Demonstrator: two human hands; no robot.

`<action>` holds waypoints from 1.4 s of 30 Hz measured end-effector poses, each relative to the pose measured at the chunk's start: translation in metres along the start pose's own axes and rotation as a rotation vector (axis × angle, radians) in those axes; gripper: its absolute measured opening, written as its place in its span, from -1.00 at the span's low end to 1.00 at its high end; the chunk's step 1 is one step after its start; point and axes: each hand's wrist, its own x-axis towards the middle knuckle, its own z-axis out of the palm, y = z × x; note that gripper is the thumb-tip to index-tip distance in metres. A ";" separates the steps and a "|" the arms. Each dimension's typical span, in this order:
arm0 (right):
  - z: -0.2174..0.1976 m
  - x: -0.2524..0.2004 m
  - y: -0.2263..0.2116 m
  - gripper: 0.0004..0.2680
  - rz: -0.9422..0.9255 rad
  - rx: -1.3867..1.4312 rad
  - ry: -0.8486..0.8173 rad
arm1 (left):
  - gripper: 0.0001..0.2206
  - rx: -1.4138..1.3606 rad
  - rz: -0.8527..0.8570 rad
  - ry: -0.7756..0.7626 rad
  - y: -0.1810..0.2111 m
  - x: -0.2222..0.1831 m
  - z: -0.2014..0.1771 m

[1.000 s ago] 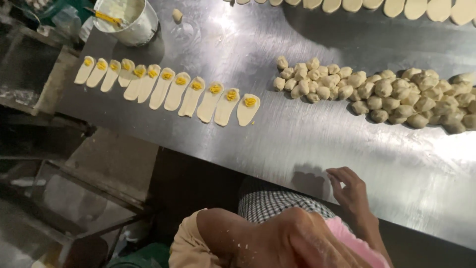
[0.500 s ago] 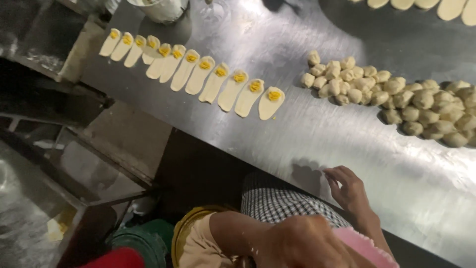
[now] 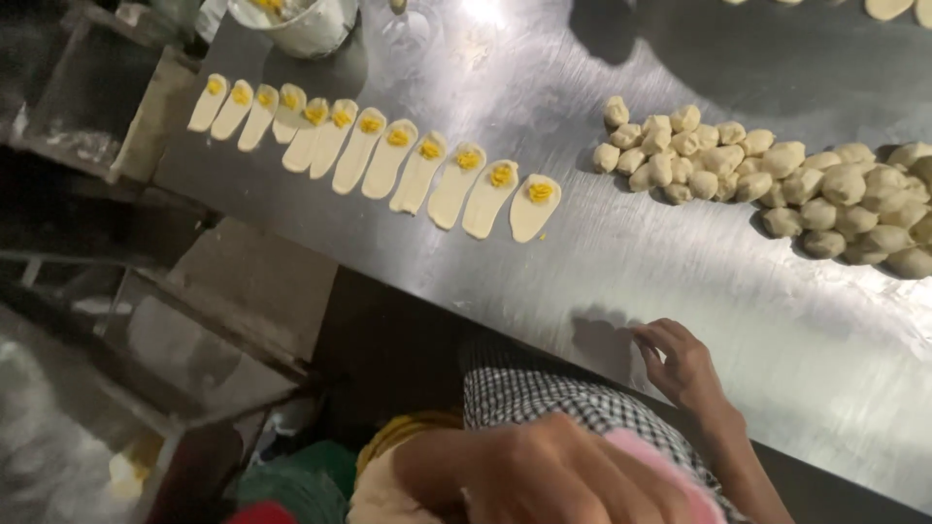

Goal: Placing filling onto flat dough portions and rolling them into cylindrical shapes on a stainless steel table.

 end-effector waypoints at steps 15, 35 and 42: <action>0.121 0.214 0.012 -0.82 -0.131 -0.166 0.286 | -0.72 1.977 -0.046 -0.054 -0.001 0.018 -0.464; 0.164 0.156 -0.059 -0.65 0.016 -0.346 0.292 | -0.68 1.806 -0.626 -0.415 0.004 0.066 -0.473; 0.178 0.181 -0.011 -0.73 0.200 -0.189 0.334 | -0.65 1.831 -0.624 -0.387 0.005 0.061 -0.470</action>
